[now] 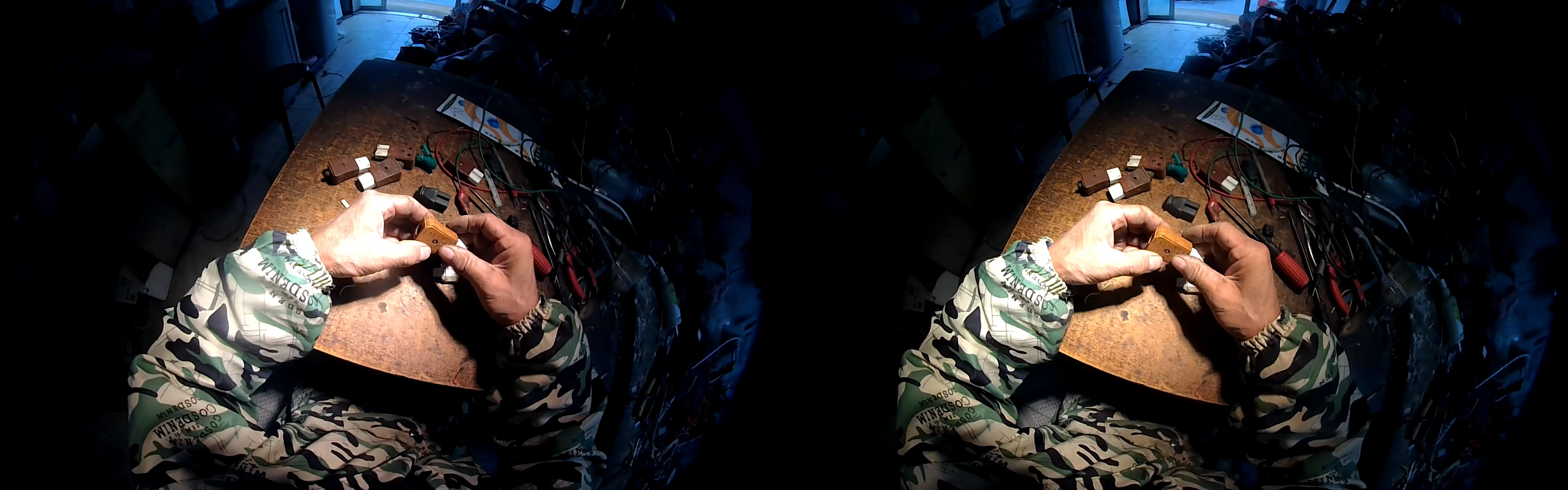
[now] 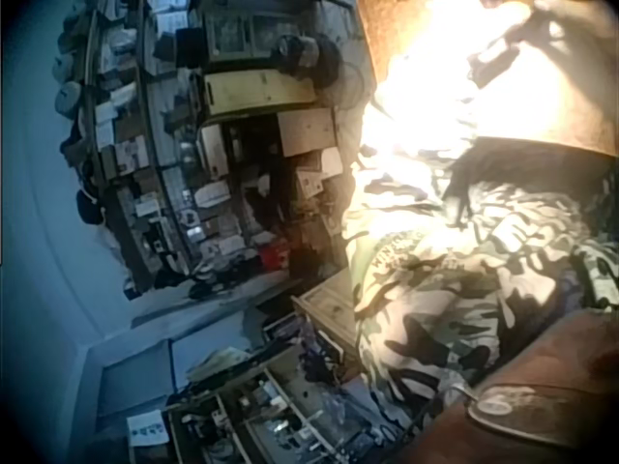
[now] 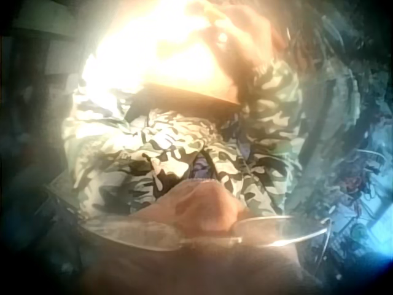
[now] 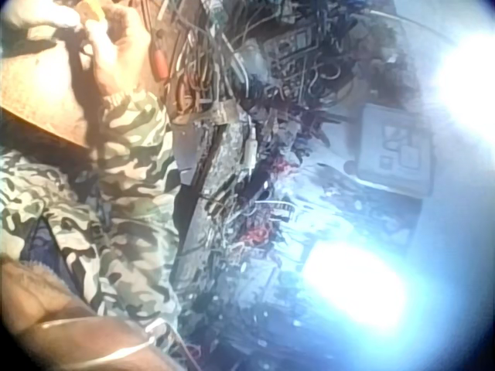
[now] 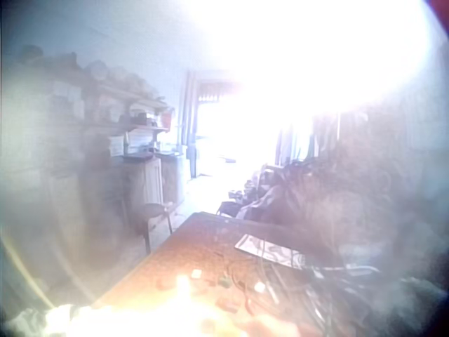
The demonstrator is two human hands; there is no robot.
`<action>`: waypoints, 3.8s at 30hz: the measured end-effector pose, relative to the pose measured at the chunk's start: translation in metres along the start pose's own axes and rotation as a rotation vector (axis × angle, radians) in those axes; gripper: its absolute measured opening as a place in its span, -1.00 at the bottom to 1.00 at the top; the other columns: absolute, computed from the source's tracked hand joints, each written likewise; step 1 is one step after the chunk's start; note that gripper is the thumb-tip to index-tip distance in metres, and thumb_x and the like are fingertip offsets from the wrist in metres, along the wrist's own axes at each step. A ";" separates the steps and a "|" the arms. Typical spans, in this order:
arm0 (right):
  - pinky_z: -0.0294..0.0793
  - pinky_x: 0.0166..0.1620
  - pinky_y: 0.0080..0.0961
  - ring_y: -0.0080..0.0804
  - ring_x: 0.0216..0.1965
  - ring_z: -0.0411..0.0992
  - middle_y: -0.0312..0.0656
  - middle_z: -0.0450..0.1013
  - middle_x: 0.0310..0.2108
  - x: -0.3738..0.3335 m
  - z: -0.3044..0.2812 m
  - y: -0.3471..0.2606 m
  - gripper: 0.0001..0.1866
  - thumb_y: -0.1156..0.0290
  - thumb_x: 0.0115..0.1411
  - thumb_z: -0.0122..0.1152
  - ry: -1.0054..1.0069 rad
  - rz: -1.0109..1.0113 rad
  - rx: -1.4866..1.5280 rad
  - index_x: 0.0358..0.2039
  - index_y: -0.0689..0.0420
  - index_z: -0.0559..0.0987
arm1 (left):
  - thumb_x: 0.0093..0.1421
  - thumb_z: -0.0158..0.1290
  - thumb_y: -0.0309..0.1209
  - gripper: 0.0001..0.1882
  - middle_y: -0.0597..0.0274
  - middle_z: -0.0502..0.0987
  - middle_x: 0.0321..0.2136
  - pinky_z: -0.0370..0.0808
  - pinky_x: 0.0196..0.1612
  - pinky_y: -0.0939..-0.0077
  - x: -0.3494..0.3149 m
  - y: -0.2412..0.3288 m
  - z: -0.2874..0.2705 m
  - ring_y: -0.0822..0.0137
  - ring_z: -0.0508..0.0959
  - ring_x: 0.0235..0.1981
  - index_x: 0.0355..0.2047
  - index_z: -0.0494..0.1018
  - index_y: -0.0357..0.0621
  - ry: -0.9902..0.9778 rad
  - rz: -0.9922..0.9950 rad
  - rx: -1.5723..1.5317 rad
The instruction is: The person assembles small electrical connectors by inserting white plastic pieces into brown housings and using a screwdriver to secure internal components. The person handles multiple connectors one at a time, aligning parts and tightening screws on a cluttered workbench.
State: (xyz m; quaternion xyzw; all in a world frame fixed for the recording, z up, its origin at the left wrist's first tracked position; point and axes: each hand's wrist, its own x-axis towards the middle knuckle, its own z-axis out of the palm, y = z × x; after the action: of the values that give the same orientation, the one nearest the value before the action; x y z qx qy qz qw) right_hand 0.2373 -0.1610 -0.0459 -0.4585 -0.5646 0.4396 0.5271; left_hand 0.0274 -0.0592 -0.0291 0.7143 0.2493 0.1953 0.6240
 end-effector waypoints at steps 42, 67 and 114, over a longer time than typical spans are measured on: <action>0.46 -0.36 -0.45 -0.40 -0.42 0.48 -0.17 0.48 -0.39 0.047 0.017 0.008 -0.92 0.54 0.21 0.35 0.188 -0.426 -0.590 -0.28 0.22 0.64 | 0.36 0.19 -0.27 -0.60 0.17 0.62 -0.30 0.64 -0.22 0.56 0.004 -0.018 -0.032 0.43 0.65 -0.30 -0.02 0.50 -0.41 0.173 -0.133 -0.278; 0.55 -0.27 -0.53 -0.46 -0.34 0.55 -0.12 0.57 -0.37 0.039 0.015 0.015 -0.71 0.41 0.15 0.49 0.072 -0.080 -0.185 -0.26 0.34 0.60 | 0.26 0.31 -0.31 -0.48 0.07 0.62 -0.27 0.65 -0.18 0.54 0.007 -0.020 -0.020 0.38 0.66 -0.27 0.01 0.45 -0.56 0.067 -0.053 -0.136; 0.58 -0.30 -0.66 -0.60 -0.35 0.55 -0.22 0.57 -0.32 0.001 -0.069 -0.060 -0.62 0.46 0.28 0.33 0.419 -0.300 -0.110 0.07 0.26 0.50 | 0.08 0.30 -0.54 -0.77 -0.17 0.65 -0.21 0.70 -0.40 0.36 0.003 -0.013 -0.005 0.06 0.73 -0.35 -0.28 0.51 -0.30 0.242 1.165 1.075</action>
State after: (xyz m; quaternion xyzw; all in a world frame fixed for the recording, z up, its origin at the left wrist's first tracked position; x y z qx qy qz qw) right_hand 0.3029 -0.1712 0.0167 -0.4785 -0.5279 0.2205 0.6662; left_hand 0.0253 -0.0518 -0.0414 0.9063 -0.0379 0.4191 -0.0393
